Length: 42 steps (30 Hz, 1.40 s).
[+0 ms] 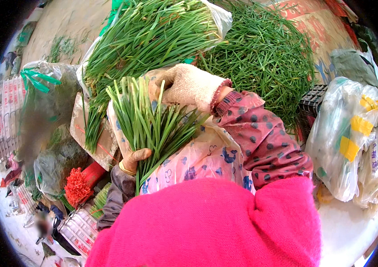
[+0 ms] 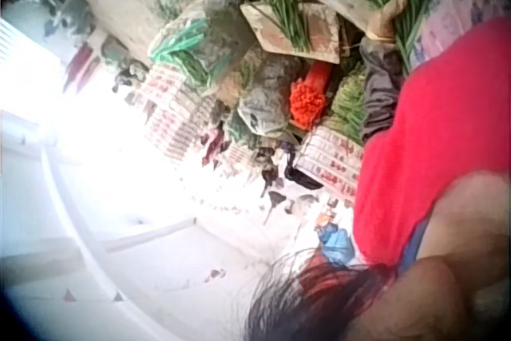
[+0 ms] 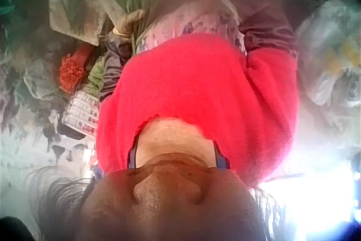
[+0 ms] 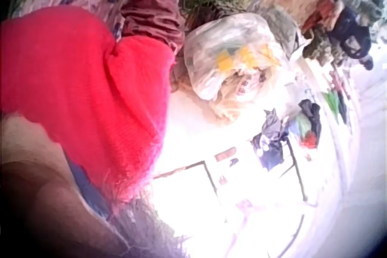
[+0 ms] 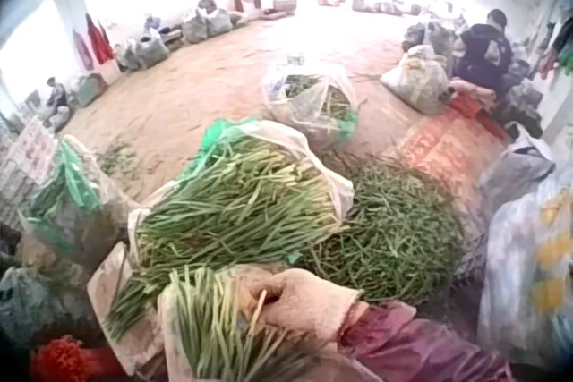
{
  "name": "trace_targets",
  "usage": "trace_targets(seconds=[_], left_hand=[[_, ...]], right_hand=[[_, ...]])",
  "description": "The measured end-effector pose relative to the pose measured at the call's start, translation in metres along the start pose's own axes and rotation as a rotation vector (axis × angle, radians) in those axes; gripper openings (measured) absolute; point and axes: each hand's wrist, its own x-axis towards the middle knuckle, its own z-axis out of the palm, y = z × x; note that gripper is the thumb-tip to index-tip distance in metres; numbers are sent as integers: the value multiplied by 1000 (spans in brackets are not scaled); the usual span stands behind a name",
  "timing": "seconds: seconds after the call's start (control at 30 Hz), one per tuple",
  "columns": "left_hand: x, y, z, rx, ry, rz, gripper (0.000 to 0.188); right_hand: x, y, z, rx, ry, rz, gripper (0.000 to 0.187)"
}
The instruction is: The person picks up a bunch of green onions, pulls off any yellowed or dry leaves, and ties the bundle with a red string.
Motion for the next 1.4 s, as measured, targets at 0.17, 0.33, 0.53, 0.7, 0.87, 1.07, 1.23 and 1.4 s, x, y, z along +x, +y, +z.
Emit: trace_targets(seconds=[0.17, 0.33, 0.53, 0.7, 0.87, 1.07, 1.23, 1.4], left_hand=[[4, -3, 0, 7, 13, 26, 70], [10, -25, -28, -57, 20, -80, 69], [8, -26, -31, -274, -11, -184, 62], [7, -27, -24, -360, -14, -161, 65], [4, -26, -18, -343, -23, -76, 69], [-7, -30, -12, -535, -32, -6, 70], [-8, -22, 1, -224, 81, 246, 81], [-3, -23, -9, -98, 141, 421, 85]], right_hand=[[4, 3, -8, 47, 270, 160, 33], [-3, 2, -21, -181, 188, 111, 28], [-47, 25, -61, 20, 530, 113, 22], [-99, 7, -15, -171, 263, 178, 27], [-89, 17, 28, -444, 190, 267, 24], [-76, 9, 32, 413, 102, 478, 10], [-90, -1, 15, 437, -232, 439, 6], [-88, -25, 13, 563, 26, 247, 18]])
